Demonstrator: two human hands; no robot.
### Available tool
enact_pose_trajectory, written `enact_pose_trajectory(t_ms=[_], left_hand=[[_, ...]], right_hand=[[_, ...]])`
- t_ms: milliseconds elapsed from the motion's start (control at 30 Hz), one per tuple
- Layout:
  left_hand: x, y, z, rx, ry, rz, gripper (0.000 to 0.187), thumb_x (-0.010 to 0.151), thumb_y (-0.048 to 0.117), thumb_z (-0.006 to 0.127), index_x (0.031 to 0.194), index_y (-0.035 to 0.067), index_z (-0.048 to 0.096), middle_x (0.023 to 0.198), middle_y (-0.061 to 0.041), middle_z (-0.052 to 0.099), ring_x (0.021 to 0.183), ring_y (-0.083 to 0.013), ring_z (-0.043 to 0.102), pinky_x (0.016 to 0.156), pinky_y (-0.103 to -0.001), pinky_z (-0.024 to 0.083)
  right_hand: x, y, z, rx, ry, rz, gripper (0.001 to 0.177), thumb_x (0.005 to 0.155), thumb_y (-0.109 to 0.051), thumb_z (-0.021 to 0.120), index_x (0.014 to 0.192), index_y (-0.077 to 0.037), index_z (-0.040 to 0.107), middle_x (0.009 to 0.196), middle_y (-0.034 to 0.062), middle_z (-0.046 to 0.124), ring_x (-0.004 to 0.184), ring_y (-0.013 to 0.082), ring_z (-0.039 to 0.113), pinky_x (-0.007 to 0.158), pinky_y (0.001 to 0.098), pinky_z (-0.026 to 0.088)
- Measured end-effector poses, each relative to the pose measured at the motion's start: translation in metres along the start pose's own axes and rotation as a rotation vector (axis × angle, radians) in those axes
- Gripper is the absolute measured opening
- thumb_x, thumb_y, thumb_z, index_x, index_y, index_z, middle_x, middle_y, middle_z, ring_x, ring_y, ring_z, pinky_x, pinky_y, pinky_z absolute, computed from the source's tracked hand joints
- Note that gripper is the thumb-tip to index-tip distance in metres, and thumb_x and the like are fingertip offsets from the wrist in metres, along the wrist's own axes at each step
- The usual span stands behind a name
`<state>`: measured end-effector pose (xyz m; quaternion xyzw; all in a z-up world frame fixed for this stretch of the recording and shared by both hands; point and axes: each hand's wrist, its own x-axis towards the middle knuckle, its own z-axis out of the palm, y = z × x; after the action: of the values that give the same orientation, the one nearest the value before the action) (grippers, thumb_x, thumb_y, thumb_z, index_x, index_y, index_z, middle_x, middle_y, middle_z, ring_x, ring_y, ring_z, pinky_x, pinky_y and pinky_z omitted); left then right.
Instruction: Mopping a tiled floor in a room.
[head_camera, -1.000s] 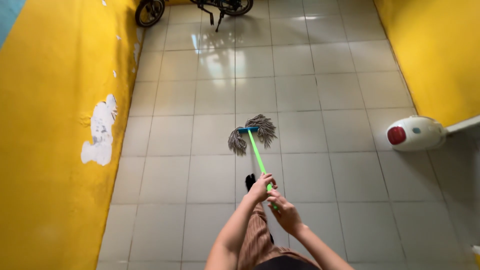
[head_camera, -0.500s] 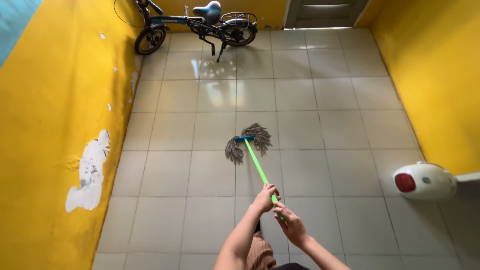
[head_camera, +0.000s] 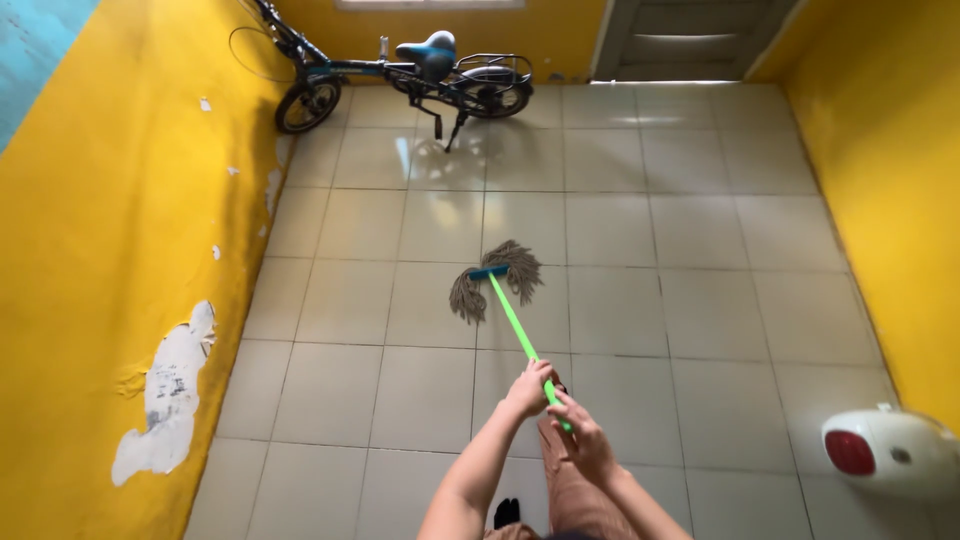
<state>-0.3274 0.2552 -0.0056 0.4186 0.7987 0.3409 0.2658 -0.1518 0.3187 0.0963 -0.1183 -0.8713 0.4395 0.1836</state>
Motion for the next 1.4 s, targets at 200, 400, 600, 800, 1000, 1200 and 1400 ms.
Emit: enact_pose_trajectory(t_ms=[200,400,600,800,1000,1200,1400], left_hand=[[0.104,0.006,-0.037,0.044,0.035,-0.026,0.024,0.088,0.031,0.074,0.104,0.014,0.066,0.126,-0.008,0.061,0.124,-0.0352,0.059,0.097,-0.047,0.055],[0.205,0.015,-0.067,0.15,-0.057,-0.14,0.031,0.083,0.025,0.078,0.11,0.017,0.064,0.133,-0.005,0.053,0.138,-0.0375,0.039,0.1,-0.054,0.045],[0.265,0.017,-0.093,0.081,0.015,-0.228,0.032,0.084,0.02,0.077,0.113,0.019,0.064,0.14,-0.002,0.053,0.146,-0.0344,0.036,0.106,-0.055,0.04],[0.318,0.002,-0.121,0.023,0.084,-0.242,0.025,0.089,0.031,0.071,0.109,0.019,0.064,0.136,-0.003,0.057,0.14,-0.0326,0.045,0.104,-0.048,0.048],[0.4,-0.028,-0.156,0.057,0.163,-0.192,0.025,0.093,0.035,0.07,0.106,0.014,0.064,0.13,-0.009,0.057,0.14,-0.0409,0.04,0.101,-0.051,0.045],[0.486,-0.069,-0.228,0.065,0.259,-0.184,0.022,0.091,0.03,0.07,0.105,0.013,0.065,0.126,-0.011,0.058,0.134,-0.0436,0.042,0.098,-0.055,0.044],[0.546,-0.119,-0.329,0.041,0.265,-0.269,0.026,0.093,0.037,0.068,0.104,0.013,0.064,0.125,-0.005,0.059,0.127,-0.032,0.05,0.095,-0.05,0.046]], right_hand=[[0.129,0.014,-0.058,0.047,-0.107,-0.092,0.029,0.093,-0.011,0.065,0.122,-0.007,0.066,0.143,0.0218,0.059,0.134,0.0385,0.057,0.104,0.0424,0.053],[0.215,0.075,-0.089,0.068,-0.133,-0.135,0.026,0.096,-0.011,0.067,0.122,-0.009,0.068,0.143,0.0208,0.06,0.131,0.0367,0.06,0.106,0.0435,0.051],[0.29,0.081,-0.116,0.084,-0.229,-0.153,0.027,0.097,-0.01,0.065,0.124,-0.007,0.066,0.143,0.0205,0.06,0.136,0.038,0.056,0.104,0.0436,0.051],[0.367,0.105,-0.12,0.095,-0.324,-0.155,0.031,0.095,-0.01,0.066,0.127,-0.008,0.066,0.147,0.0189,0.057,0.138,0.0362,0.054,0.105,0.0419,0.051],[0.466,0.134,-0.118,0.157,-0.392,-0.028,0.033,0.094,-0.008,0.065,0.127,-0.01,0.067,0.152,0.0147,0.054,0.139,0.0313,0.054,0.108,0.0405,0.05],[0.588,0.146,-0.096,0.199,-0.43,-0.038,0.035,0.094,-0.005,0.064,0.128,-0.009,0.067,0.151,0.0128,0.056,0.138,0.0307,0.056,0.11,0.0416,0.049],[0.707,0.15,-0.041,0.19,-0.468,-0.041,0.034,0.095,-0.007,0.065,0.128,-0.009,0.067,0.151,0.0119,0.057,0.138,0.0307,0.056,0.11,0.0422,0.049]])
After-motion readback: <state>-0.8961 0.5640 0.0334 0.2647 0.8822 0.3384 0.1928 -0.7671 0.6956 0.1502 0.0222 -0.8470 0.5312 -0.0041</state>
